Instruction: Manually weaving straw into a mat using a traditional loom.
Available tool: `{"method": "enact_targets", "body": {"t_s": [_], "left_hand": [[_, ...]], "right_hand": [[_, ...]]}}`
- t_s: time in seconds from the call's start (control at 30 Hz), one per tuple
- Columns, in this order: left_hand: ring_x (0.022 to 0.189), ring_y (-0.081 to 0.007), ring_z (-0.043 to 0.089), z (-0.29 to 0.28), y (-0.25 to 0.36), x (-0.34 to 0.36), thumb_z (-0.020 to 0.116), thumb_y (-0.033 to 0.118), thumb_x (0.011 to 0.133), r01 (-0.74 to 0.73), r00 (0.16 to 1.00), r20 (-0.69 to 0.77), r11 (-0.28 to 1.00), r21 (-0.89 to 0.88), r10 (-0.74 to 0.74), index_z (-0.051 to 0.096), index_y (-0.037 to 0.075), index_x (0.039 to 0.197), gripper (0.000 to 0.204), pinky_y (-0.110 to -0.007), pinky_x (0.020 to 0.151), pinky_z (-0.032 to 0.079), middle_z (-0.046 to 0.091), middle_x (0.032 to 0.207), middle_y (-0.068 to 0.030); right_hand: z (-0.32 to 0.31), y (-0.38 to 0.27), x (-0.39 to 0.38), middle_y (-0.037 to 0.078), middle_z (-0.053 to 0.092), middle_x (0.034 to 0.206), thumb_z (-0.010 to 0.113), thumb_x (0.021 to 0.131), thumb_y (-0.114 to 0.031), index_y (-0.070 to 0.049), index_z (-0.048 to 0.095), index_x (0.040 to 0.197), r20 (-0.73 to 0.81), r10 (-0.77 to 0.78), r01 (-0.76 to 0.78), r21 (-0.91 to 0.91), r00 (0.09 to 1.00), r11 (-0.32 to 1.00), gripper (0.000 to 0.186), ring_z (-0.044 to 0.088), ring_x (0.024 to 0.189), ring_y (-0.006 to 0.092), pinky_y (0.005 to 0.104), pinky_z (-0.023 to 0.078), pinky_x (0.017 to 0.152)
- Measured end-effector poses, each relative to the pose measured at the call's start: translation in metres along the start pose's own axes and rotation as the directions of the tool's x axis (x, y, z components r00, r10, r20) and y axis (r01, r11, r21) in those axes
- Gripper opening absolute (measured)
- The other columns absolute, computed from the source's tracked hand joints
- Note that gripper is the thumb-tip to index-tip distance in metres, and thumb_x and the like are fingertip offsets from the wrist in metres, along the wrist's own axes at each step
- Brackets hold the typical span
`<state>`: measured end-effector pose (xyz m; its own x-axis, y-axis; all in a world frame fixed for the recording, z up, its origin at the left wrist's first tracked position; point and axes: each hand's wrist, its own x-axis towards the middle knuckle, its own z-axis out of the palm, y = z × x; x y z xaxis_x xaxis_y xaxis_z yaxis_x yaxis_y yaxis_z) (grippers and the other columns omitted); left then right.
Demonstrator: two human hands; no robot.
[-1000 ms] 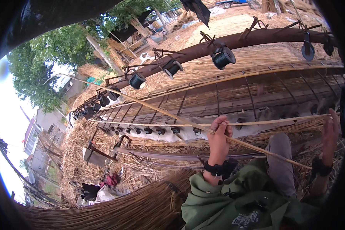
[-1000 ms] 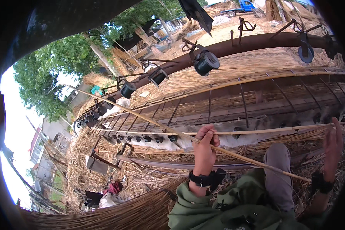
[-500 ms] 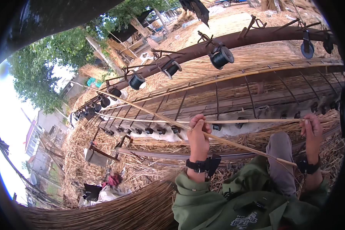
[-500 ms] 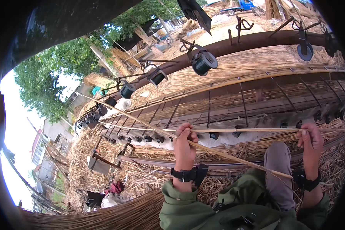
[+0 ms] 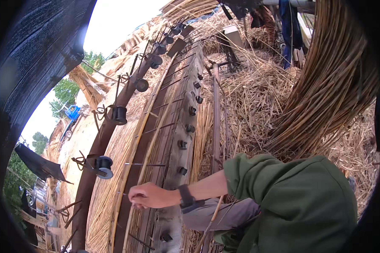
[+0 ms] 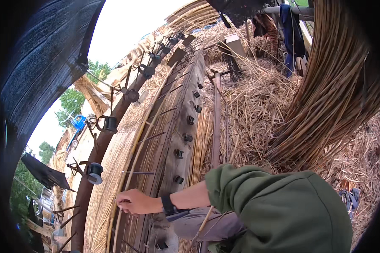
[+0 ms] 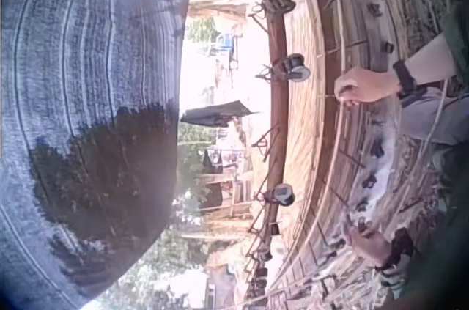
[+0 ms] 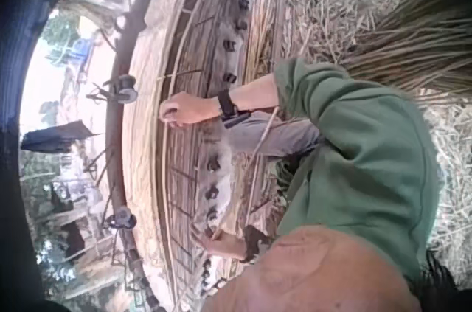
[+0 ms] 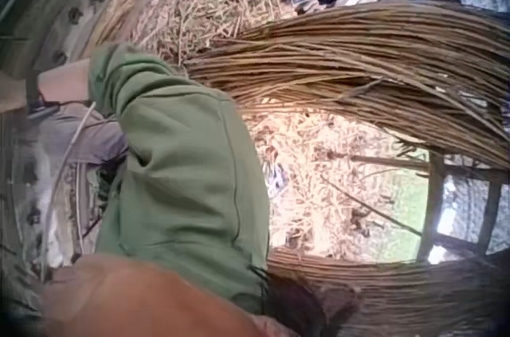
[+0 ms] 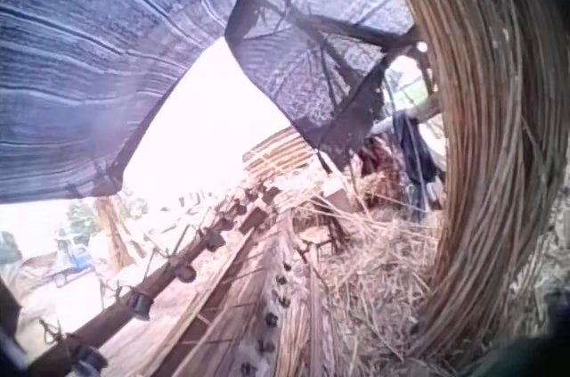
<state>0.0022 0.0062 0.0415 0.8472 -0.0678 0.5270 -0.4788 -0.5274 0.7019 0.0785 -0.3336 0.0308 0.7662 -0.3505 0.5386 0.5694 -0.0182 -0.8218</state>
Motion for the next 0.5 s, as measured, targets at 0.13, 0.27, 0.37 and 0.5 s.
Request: {"method": "enact_targets", "body": {"t_s": [0.13,0.27,0.37,0.5], "left_hand": [[0.116,-0.0396,0.054,-0.006,-0.032,-0.006,0.026,-0.013,0.08,-0.063,0.996,-0.062,0.994,-0.093,0.058,0.05,-0.002,0.118,0.046,-0.046,0.085,0.051,0.055,0.125,-0.0221],[0.118,-0.04,0.053,-0.005,-0.07,-0.023,0.024,-0.006,0.087,-0.153,0.978,-0.127,0.981,0.118,0.168,0.045,0.0,0.119,0.039,-0.047,0.092,0.049,0.058,0.119,-0.0221],[0.117,-0.0396,0.053,0.006,-0.079,-0.03,0.025,-0.005,0.087,-0.121,0.982,-0.14,0.991,0.058,0.128,0.045,0.0,0.119,0.038,-0.047,0.092,0.049,0.058,0.119,-0.0219],[0.116,-0.0392,0.053,0.025,-0.066,-0.027,0.026,-0.004,0.088,-0.115,0.988,-0.115,0.991,-0.074,0.106,0.046,0.0,0.118,0.036,-0.046,0.091,0.049,0.058,0.118,-0.0218]], "right_hand": [[0.001,0.026,0.06,0.013,0.063,0.075,0.058,0.092,-0.017,0.0,0.046,0.123,-0.106,0.103,-0.123,-0.205,0.989,0.971,0.038,0.062,0.064,0.0201,0.0354,0.049,0.06],[0.023,0.037,-0.013,0.013,0.061,0.079,0.061,0.089,-0.021,-0.005,0.05,0.108,0.215,-0.16,0.236,-0.399,0.963,0.886,0.027,0.061,0.075,0.031,0.0401,0.046,0.064],[0.042,0.023,-0.099,0.012,0.054,0.08,0.057,0.09,-0.022,-0.004,0.051,0.099,0.498,-0.187,0.398,-0.359,0.847,0.844,0.021,0.056,0.077,0.0337,0.0438,0.044,0.065],[0.049,0.004,-0.182,0.013,0.061,0.089,0.055,0.09,-0.036,-0.008,0.057,0.111,0.689,-0.08,0.47,-0.401,0.721,0.786,0.034,0.061,0.08,0.0328,0.0434,0.048,0.065]]}}
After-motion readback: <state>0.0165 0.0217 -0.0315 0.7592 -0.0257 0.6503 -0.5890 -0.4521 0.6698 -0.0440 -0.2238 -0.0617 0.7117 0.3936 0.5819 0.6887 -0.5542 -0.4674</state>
